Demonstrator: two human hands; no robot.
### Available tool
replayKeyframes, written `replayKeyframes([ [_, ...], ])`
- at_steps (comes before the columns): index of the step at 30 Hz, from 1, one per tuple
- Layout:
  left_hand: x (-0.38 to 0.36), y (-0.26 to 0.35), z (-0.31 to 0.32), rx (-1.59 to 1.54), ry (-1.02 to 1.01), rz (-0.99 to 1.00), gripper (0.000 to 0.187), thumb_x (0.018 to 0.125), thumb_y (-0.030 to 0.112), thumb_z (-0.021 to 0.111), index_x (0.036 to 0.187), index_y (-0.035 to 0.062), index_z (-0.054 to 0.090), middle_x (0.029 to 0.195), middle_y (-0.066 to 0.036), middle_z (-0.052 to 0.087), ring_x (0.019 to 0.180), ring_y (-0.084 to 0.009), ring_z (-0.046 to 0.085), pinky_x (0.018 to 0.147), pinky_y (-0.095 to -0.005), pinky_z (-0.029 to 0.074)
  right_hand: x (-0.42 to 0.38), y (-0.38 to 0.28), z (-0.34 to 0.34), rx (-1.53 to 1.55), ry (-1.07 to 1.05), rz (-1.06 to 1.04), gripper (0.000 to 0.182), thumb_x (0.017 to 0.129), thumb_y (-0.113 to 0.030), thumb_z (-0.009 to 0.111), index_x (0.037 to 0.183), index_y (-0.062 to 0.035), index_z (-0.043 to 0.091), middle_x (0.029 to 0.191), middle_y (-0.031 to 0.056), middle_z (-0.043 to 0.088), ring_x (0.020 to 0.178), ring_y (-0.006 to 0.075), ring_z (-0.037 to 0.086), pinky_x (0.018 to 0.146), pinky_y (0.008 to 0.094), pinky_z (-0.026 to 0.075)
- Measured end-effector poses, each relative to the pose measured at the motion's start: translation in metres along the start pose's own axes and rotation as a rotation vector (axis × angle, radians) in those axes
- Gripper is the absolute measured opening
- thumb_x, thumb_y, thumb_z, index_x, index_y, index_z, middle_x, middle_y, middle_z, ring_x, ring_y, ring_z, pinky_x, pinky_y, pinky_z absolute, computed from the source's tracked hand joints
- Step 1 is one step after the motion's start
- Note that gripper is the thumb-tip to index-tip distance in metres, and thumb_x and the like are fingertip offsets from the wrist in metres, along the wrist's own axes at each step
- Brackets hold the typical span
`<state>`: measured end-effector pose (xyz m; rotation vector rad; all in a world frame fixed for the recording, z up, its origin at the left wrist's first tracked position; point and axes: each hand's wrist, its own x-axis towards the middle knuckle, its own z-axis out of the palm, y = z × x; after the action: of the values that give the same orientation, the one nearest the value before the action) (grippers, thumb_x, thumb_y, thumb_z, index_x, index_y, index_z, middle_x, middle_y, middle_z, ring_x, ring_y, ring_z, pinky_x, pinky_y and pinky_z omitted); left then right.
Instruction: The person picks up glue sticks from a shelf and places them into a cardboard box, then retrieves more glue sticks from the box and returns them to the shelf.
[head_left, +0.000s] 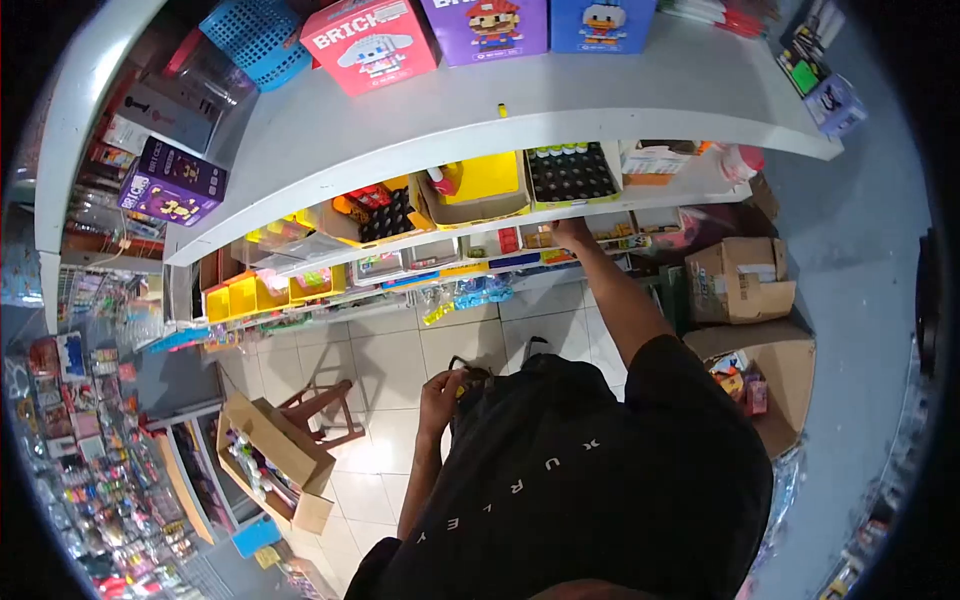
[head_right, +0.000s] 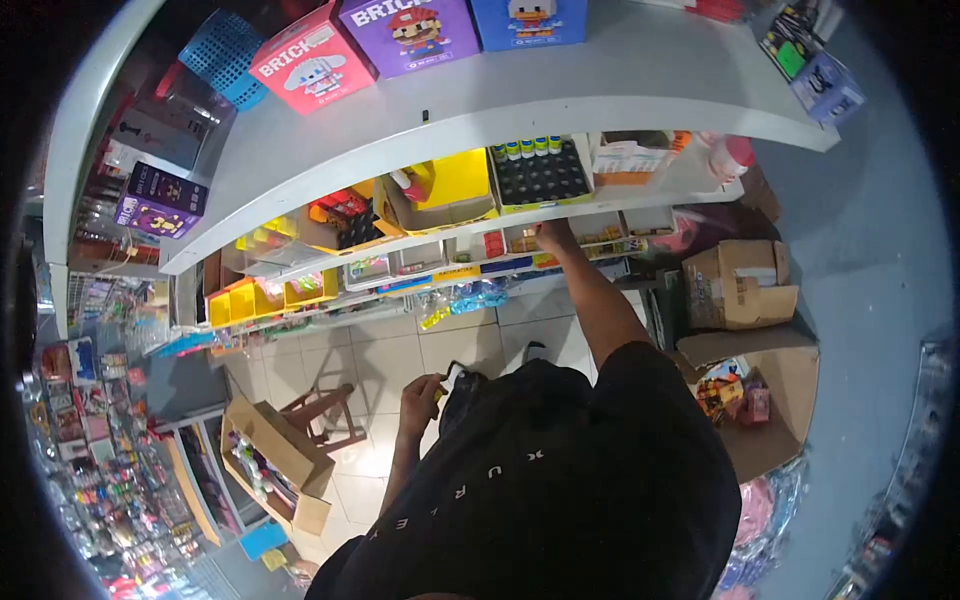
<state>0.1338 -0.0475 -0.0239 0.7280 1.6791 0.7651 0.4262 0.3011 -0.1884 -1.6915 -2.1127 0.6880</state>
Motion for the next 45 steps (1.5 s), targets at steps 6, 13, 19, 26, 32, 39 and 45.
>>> replayKeyframes([
  [6, -0.011, -0.011, 0.004, -0.063, 0.031, -0.051, 0.033, 0.099, 0.032, 0.056, 0.103, 0.0020, 0.068, 0.073, -0.003, 0.063, 0.042, -0.0059, 0.046, 0.038, -0.0215, 0.036, 0.023, -0.015, 0.032, -0.091, -0.104, -0.164, 0.043, 0.095, -0.030, 0.055, 0.132, -0.0101, 0.052, 0.139, 0.0180, 0.049, 0.130, 0.0362, 0.044, 0.110, 0.0458, 0.034],
  [13, -0.020, 0.000, 0.005, -0.126, 0.068, -0.089, 0.028, 0.098, 0.028, 0.058, 0.100, 0.0040, 0.071, 0.073, 0.001, 0.063, 0.054, -0.0045, 0.049, 0.047, -0.0212, 0.037, 0.013, -0.042, 0.006, -0.168, -0.253, -0.106, 0.049, 0.095, -0.028, 0.051, 0.139, -0.0090, 0.045, 0.146, 0.0204, 0.041, 0.134, 0.0372, 0.040, 0.112, 0.0453, 0.032],
  [19, -0.010, -0.009, 0.008, -0.116, 0.076, -0.053, 0.030, 0.098, 0.030, 0.057, 0.100, 0.0028, 0.070, 0.072, 0.001, 0.063, 0.054, -0.0044, 0.049, 0.048, -0.0214, 0.036, 0.014, -0.031, 0.006, -0.175, -0.338, -0.104, 0.054, 0.091, -0.024, 0.051, 0.141, -0.0091, 0.042, 0.145, 0.0222, 0.041, 0.133, 0.0379, 0.040, 0.112, 0.0458, 0.031],
  [26, -0.001, 0.025, 0.009, -0.239, 0.068, -0.078, 0.050, 0.101, 0.044, 0.046, 0.098, 0.0006, 0.070, 0.070, -0.002, 0.063, 0.051, -0.0083, 0.048, 0.049, -0.0237, 0.038, 0.012, -0.020, 0.010, -0.173, -0.350, -0.045, 0.049, 0.091, -0.030, 0.050, 0.136, -0.0098, 0.050, 0.141, 0.0211, 0.047, 0.132, 0.0378, 0.042, 0.113, 0.0478, 0.029],
  [32, 0.043, 0.025, 0.012, -1.133, -0.253, -0.044, 0.036, 0.101, 0.032, 0.043, 0.122, 0.0034, 0.049, 0.093, -0.006, 0.051, 0.085, -0.0175, 0.050, 0.082, -0.0308, 0.041, -0.009, -0.015, 0.010, 0.023, -0.098, 0.061, 0.031, 0.087, -0.029, 0.059, 0.109, -0.0077, 0.066, 0.099, 0.0146, 0.070, 0.095, 0.0371, 0.066, 0.085, 0.0466, 0.051],
  [39, 0.056, 0.059, 0.015, -1.129, -0.250, 0.043, 0.028, 0.101, 0.031, 0.044, 0.118, 0.0088, 0.051, 0.124, -0.018, 0.057, 0.125, -0.0333, 0.051, 0.106, -0.0429, 0.035, -0.120, -0.088, 0.006, 0.801, -0.251, 0.087, 0.017, 0.090, -0.018, 0.066, 0.103, -0.0071, 0.066, 0.085, 0.0056, 0.067, 0.075, 0.0136, 0.063, 0.071, 0.0314, 0.053],
  [45, 0.061, 0.059, 0.019, -1.066, -0.250, 0.139, 0.031, 0.103, 0.029, 0.038, 0.120, 0.0051, 0.047, 0.135, -0.021, 0.051, 0.120, -0.0318, 0.054, 0.106, -0.0454, 0.036, -0.171, -0.202, -0.039, 1.277, -0.767, 0.128, 0.024, 0.092, -0.010, 0.064, 0.113, -0.0028, 0.055, 0.094, 0.0071, 0.066, 0.081, 0.0147, 0.066, 0.072, 0.0291, 0.054],
])
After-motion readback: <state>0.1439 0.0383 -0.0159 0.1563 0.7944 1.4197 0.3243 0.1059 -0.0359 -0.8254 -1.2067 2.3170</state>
